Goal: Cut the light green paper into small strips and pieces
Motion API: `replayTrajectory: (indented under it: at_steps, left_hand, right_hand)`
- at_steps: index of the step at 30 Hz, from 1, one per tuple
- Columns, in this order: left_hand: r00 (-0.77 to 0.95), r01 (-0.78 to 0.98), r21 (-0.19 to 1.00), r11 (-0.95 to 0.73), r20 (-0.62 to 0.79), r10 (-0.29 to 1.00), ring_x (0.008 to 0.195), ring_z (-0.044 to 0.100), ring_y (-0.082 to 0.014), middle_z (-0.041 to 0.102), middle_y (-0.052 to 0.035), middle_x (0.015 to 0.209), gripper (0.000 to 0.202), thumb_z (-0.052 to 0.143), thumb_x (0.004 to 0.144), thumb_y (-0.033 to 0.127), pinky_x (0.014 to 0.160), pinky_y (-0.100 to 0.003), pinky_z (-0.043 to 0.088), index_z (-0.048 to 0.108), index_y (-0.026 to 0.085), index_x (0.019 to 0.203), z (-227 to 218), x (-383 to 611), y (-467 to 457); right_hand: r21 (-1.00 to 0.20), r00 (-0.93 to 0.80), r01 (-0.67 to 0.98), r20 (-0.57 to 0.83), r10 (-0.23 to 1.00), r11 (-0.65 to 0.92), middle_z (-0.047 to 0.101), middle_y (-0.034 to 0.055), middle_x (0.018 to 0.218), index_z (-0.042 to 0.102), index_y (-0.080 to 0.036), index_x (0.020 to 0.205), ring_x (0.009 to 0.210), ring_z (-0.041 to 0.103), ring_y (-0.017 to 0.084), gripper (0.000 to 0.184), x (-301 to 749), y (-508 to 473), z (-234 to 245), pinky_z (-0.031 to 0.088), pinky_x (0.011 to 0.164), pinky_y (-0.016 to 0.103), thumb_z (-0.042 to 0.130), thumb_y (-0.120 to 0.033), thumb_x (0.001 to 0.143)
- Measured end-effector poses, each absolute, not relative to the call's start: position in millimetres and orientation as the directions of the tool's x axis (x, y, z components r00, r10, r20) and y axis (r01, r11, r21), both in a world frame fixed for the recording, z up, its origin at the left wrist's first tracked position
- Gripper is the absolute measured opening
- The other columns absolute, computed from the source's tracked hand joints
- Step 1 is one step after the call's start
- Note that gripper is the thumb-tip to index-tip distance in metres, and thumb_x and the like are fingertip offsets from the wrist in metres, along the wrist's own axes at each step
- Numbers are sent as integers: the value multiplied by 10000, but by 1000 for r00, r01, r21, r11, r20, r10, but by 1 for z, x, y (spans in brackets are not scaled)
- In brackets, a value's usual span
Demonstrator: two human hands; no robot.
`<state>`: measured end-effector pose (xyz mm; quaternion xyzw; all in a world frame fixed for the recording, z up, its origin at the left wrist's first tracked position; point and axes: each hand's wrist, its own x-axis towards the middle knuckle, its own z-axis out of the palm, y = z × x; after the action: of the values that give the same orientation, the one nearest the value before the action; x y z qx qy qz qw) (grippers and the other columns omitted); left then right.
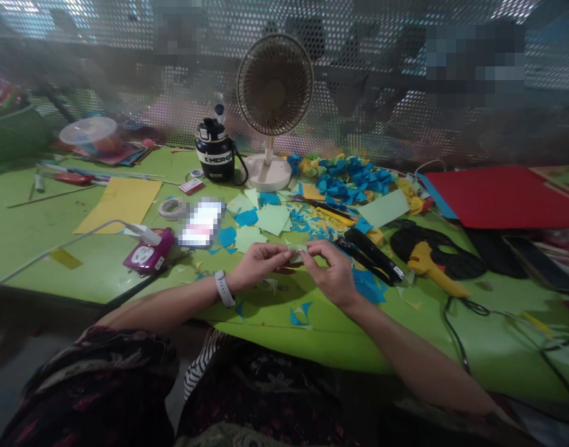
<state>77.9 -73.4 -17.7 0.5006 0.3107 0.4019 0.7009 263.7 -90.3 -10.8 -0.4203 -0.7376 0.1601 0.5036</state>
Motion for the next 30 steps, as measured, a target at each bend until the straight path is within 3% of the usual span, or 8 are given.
replayTrajectory:
  at_steps: [6, 10, 14, 20, 24, 30]
  left_hand:
    - [482, -237, 960, 150, -18, 876, 812, 732, -175, 752, -61, 827, 399, 791, 746, 489, 808, -346, 623, 749, 118, 887, -16, 78, -74]
    - [511, -210, 960, 182, -51, 858, 816, 738, -182, 752, -68, 824, 411, 791, 744, 493, 804, -335, 618, 737, 112, 888, -16, 78, -75]
    - [543, -198, 947, 254, -110, 832, 778, 740, -166, 751, -60, 800, 420, 810, 719, 492, 809, -319, 608, 712, 114, 872, -13, 78, -77]
    - [698, -89, 897, 433, -254, 670, 759, 750, -195, 758, -102, 773, 443, 828, 692, 502, 654, -273, 599, 663, 106, 801, -5, 73, -74]
    - [770, -19, 916, 401, -243, 590, 735, 745, -179, 768, -131, 829, 424, 824, 708, 481, 673, -278, 597, 653, 97, 766, -3, 71, -73]
    - [757, -52, 941, 333, -180, 628, 745, 744, -171, 766, -124, 824, 407, 796, 748, 473, 718, -298, 603, 627, 104, 773, -4, 71, -72]
  right_hand:
    - [-778, -90, 415, 480, 873, 471, 596, 21, 794, 501, -230, 778, 737, 582, 171, 228, 268, -90, -1, 484, 681, 319, 584, -396, 911]
    - [-779, -221, 469, 353, 909, 416, 474, -21, 648, 459, -229, 709, 598, 456, 143, 350, 271, -89, 4, 370, 567, 298, 484, -488, 943]
    - [-765, -298, 449, 359, 885, 461, 430, -25, 642, 416, -228, 676, 605, 427, 138, 364, 268, -88, 3, 352, 584, 297, 457, -445, 965]
    - [-740, -423, 405, 368, 828, 536, 442, -24, 658, 430, -230, 710, 600, 430, 136, 309, 269, -89, 3, 359, 579, 294, 436, -377, 982]
    - [-713, -457, 414, 375, 807, 566, 462, -19, 660, 431, -235, 712, 600, 445, 141, 311, 268, -90, 5, 366, 574, 295, 433, -383, 985]
    - [-749, -377, 448, 336, 863, 488, 462, -25, 614, 434, -231, 675, 569, 430, 134, 377, 267, -91, 6, 352, 552, 291, 454, -467, 968]
